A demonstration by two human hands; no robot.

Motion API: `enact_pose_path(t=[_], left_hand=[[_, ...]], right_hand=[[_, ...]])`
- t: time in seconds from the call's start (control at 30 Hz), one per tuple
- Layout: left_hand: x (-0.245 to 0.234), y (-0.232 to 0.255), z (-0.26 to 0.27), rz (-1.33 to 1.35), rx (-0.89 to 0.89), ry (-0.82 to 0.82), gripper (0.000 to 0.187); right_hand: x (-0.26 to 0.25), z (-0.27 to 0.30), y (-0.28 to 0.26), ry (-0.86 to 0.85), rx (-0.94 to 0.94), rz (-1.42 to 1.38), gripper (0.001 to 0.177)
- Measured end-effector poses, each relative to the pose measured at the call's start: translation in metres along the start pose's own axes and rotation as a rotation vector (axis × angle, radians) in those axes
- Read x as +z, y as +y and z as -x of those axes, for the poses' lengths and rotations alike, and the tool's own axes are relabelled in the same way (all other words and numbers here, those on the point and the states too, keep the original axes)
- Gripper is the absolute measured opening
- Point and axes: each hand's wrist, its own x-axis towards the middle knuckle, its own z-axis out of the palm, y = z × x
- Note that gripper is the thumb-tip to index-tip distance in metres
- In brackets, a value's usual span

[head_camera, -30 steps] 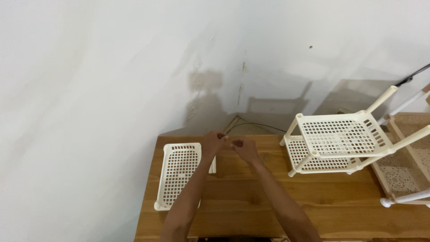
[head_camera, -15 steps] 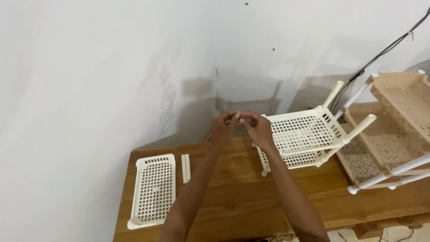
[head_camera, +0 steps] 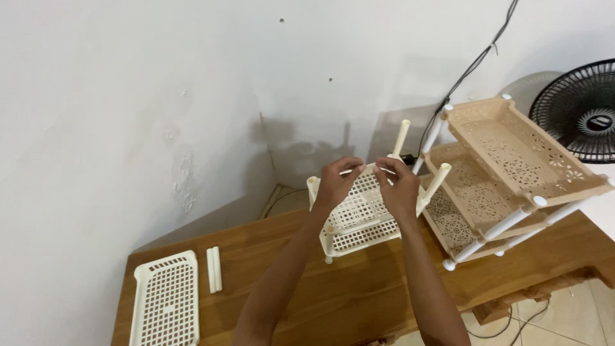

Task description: The person assembles a small plastic shelving unit by inserting white plastic rods into the corner holes of rectangular trays. They repeatedly insert and remove the rods, then place the trays on the table and stack them. The process continues with additional trays and rods.

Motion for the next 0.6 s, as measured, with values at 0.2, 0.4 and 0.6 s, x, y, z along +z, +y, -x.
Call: enact_pose_path(t=[0.2, 0.4, 0.6], left_hand=[[0.067, -0.007, -0.017, -0.098, -0.082, -0.256, 0.028], [0.113, -0.004, -0.025, -0.078, -0.08, -0.376, 0.039], [0.134, -0.017, -0.022, -0.067, -0.062, -0.434, 0.036]], right_hand=[[-0.071, 0.011, 0.005, 0.265, -0.242, 0.018, 0.02], [-0.11, 0.005, 0.021, 0.316, -0.07, 0.157, 0.028], [-0.112, -0.006, 0.048, 0.095, 0.105, 0.279, 0.033]])
